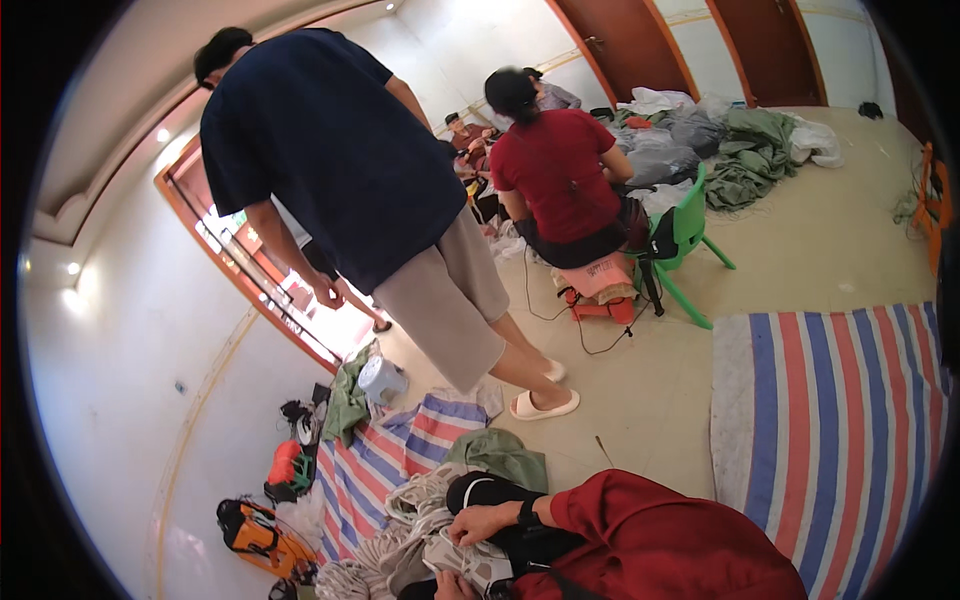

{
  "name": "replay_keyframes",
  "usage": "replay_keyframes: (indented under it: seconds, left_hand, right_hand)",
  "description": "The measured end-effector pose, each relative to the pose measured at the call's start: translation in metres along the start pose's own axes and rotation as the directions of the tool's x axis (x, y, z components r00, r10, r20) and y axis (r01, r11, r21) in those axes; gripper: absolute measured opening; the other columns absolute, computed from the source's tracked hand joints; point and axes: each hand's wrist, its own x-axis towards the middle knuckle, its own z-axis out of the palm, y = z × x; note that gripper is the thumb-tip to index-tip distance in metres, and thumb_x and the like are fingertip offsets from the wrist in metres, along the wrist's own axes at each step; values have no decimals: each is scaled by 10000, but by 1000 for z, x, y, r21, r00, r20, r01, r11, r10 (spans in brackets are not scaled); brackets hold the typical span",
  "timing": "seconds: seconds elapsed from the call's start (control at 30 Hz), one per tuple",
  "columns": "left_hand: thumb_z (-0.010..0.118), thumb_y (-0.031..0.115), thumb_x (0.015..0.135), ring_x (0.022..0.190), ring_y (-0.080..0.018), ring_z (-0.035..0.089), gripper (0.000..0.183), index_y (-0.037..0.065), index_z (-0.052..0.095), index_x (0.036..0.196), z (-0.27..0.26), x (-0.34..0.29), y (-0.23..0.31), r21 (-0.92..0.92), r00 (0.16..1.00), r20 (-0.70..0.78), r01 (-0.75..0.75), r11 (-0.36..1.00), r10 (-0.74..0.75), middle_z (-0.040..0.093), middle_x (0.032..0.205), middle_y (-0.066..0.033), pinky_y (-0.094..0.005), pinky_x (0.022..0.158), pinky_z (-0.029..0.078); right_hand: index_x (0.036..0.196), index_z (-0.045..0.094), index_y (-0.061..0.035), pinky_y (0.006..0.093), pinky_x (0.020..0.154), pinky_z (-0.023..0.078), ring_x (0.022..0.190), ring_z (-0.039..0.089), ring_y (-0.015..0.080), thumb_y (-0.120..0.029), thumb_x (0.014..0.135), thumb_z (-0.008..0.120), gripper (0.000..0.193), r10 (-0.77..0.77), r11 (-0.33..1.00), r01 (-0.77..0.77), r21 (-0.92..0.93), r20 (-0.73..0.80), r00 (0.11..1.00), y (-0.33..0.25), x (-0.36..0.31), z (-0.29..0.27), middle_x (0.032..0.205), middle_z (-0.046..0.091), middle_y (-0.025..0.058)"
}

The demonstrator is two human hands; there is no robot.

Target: Lacing a pair of white and tan sneakers in a workshop environment.

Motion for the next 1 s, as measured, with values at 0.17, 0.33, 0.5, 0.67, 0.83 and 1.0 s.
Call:
replay_keyframes:
  seconds: [0.17, 0.33, 0.5, 0.67, 0.83, 1.0]
  left_hand:
    - [498, 139, 880, 738, -441, 559, 132, 29, 543, 938, -17, -8, 27, -127, 998, -51, 31, 991, -38, 582, 815, -234, -488, 646, 448]
    - [556, 80, 768, 720, -394, 599, 218, 71, 520, 983, -14, 2, 12, -83, 999, 39, 3, 997, 1, 550, 917, -170, -487, 601, 492]
    - [504, -18, 769, 847, -414, 592, 315, 38, 518, 1079, -34, 21, 17, -218, 991, -136, -19, 976, -11, 556, 1055, -195, -472, 693, 501]
    - [520, -119, 769, 726, -321, 603, 223, 23, 579, 930, -48, 11, 26, -450, 945, -263, 57, 891, -193, 591, 881, -142, -324, 628, 484]
    - [532, -69, 793, 709, -320, 602, 212, 42, 599, 961, -40, -5, 25, -400, 995, -64, 44, 915, -75, 583, 834, -133, -350, 612, 482]
    - [542, -17, 801, 750, -320, 625, 248, 75, 604, 1023, -40, -8, 26, -269, 993, 35, 117, 956, -112, 600, 850, -127, -398, 628, 499]
  right_hand:
    - [892, 634, -90, 421, 650, 463, 744, 619, 326, -219, 766, 634, 181, 48, 998, -47, -44, 36, 998, -8, -4, 8, 775, 645, 119]
    - [949, 653, -92, 413, 697, 493, 786, 635, 318, -240, 799, 617, 214, 69, 993, -62, -100, 65, 996, -2, -11, 5, 843, 660, 130]
    - [918, 663, -98, 415, 678, 506, 783, 643, 321, -222, 792, 612, 184, 158, 979, -151, -138, 39, 987, -15, -5, -12, 833, 655, 135]
    - [914, 646, -70, 383, 658, 501, 758, 640, 309, -152, 809, 628, 134, 150, 983, -144, -118, 45, 988, -23, 0, -10, 808, 653, 115]
    - [927, 637, -53, 370, 658, 498, 756, 640, 303, -123, 817, 634, 130, 168, 978, -151, -144, 116, 979, -31, 1, -2, 825, 655, 117]
    - [942, 623, -47, 366, 664, 494, 768, 635, 291, -101, 814, 641, 140, 136, 973, -105, -205, 144, 980, -33, -4, -1, 829, 640, 107]
